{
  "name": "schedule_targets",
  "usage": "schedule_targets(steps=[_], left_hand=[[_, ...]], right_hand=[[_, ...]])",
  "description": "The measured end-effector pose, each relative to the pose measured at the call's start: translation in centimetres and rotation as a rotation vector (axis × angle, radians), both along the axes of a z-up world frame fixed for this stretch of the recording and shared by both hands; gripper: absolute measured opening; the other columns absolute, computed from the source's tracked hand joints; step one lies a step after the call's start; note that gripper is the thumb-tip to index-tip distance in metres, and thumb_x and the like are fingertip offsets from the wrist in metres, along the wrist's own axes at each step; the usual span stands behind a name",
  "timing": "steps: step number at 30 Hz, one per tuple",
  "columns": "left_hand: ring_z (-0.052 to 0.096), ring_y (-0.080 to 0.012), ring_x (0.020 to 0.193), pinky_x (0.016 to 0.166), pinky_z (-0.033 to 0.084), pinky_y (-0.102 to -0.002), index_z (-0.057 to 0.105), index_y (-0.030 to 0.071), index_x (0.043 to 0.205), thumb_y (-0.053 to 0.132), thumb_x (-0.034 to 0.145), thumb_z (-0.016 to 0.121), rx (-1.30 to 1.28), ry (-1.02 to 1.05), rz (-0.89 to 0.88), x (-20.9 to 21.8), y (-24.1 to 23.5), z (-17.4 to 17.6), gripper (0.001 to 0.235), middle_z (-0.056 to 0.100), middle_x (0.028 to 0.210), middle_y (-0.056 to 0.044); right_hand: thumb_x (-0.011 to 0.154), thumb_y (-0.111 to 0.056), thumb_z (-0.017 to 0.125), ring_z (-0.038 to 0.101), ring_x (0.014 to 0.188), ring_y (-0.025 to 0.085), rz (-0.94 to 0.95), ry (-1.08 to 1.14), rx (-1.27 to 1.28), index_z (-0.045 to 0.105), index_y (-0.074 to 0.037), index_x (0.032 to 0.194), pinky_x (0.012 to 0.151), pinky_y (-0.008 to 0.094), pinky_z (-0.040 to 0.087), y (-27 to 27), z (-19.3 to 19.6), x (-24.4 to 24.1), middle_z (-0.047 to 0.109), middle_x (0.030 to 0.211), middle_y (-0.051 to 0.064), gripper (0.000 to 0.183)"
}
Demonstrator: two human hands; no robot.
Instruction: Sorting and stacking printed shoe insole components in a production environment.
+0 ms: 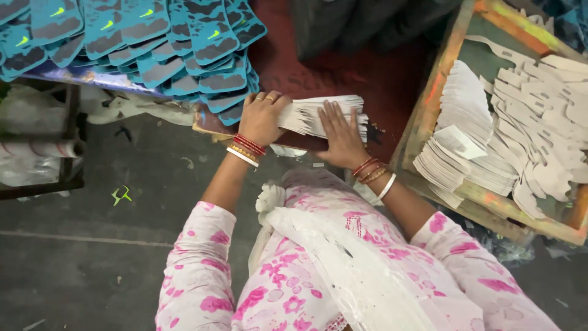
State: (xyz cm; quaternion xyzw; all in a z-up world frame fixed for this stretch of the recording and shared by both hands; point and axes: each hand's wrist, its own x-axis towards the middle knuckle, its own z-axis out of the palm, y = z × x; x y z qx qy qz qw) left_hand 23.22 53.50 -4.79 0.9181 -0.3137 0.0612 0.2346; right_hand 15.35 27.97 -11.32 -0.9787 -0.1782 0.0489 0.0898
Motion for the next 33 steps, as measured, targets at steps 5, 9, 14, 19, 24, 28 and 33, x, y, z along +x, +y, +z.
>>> schedule_targets(steps=[5, 9, 14, 19, 24, 28, 33], left_hand=[[0.063, -0.0296, 0.11, 0.102, 0.043, -0.051, 0.069, 0.019, 0.115, 0.02, 0.066, 0.083, 0.069, -0.035, -0.064, 0.6, 0.1, -0.2, 0.052, 0.067, 0.113, -0.005], [0.063, -0.0339, 0.109, 0.098, 0.045, -0.052, 0.068, 0.015, 0.114, 0.024, 0.07, 0.084, 0.098, 0.045, -0.102, 1.4, 0.2, -0.1, 0.048, 0.067, 0.111, -0.01], [0.062, -0.0352, 0.111, 0.095, 0.049, -0.05, 0.067, 0.018, 0.123, 0.024, 0.077, 0.082, -0.068, 0.195, -0.017, 1.2, 0.7, 1.8, 0.049, 0.066, 0.126, -0.01], [0.059, -0.036, 0.117, 0.094, 0.046, -0.052, 0.066, 0.016, 0.132, 0.013, 0.065, 0.079, -0.01, 0.148, -0.023, -0.7, 1.6, 1.1, 0.068, 0.067, 0.127, -0.009], [0.048, -0.042, 0.133, 0.11, 0.042, -0.05, 0.043, 0.009, 0.152, 0.012, 0.057, 0.087, -0.371, 0.11, 0.027, -1.4, 2.2, -0.9, 0.105, 0.051, 0.146, -0.022], [0.044, -0.0465, 0.132, 0.108, 0.04, -0.053, 0.033, 0.008, 0.154, 0.02, 0.052, 0.097, -0.41, 0.006, 0.057, -0.5, -0.7, -1.1, 0.121, 0.045, 0.148, -0.027], [0.053, -0.0414, 0.121, 0.104, 0.046, -0.051, 0.04, 0.015, 0.162, 0.021, 0.071, 0.093, -0.12, 0.211, 0.032, 2.0, 0.3, -0.1, 0.105, 0.059, 0.131, -0.015]], right_hand=[[0.069, -0.074, 0.076, 0.014, 0.155, 0.04, 0.062, 0.011, 0.142, 0.023, -0.005, 0.159, 0.119, 0.069, 0.003, 0.3, 2.8, 3.4, 0.019, 0.166, 0.022, 0.125], [0.081, -0.059, 0.077, 0.035, 0.152, 0.033, 0.101, -0.131, 0.105, 0.034, -0.008, 0.162, 0.121, 0.07, 0.009, -0.9, 1.1, 5.6, 0.044, 0.161, 0.013, 0.105], [0.092, -0.05, 0.072, 0.054, 0.14, 0.024, -0.046, 0.081, 0.109, 0.052, -0.019, 0.153, 0.134, 0.061, 0.024, -2.0, 2.4, 4.8, 0.06, 0.145, 0.004, 0.071], [0.071, -0.03, 0.076, 0.046, 0.136, 0.031, -0.081, 0.003, 0.006, 0.052, -0.013, 0.145, 0.114, 0.067, 0.02, -2.4, 2.2, 2.7, 0.056, 0.142, 0.007, 0.08], [0.069, -0.015, 0.072, 0.04, 0.144, 0.04, -0.337, -0.166, 0.563, 0.046, -0.015, 0.149, 0.123, 0.053, 0.033, -6.0, -6.2, 2.8, 0.046, 0.155, 0.018, 0.085], [0.059, -0.01, 0.078, 0.035, 0.139, 0.048, -0.338, -0.253, 0.445, 0.046, -0.014, 0.148, 0.114, 0.058, 0.031, -2.9, -3.2, 3.6, 0.046, 0.152, 0.023, 0.095], [0.073, -0.018, 0.076, 0.048, 0.133, 0.039, -0.504, 0.038, 0.417, 0.042, -0.026, 0.159, 0.115, 0.054, 0.041, -4.0, -0.4, 4.4, 0.057, 0.143, 0.006, 0.092]])
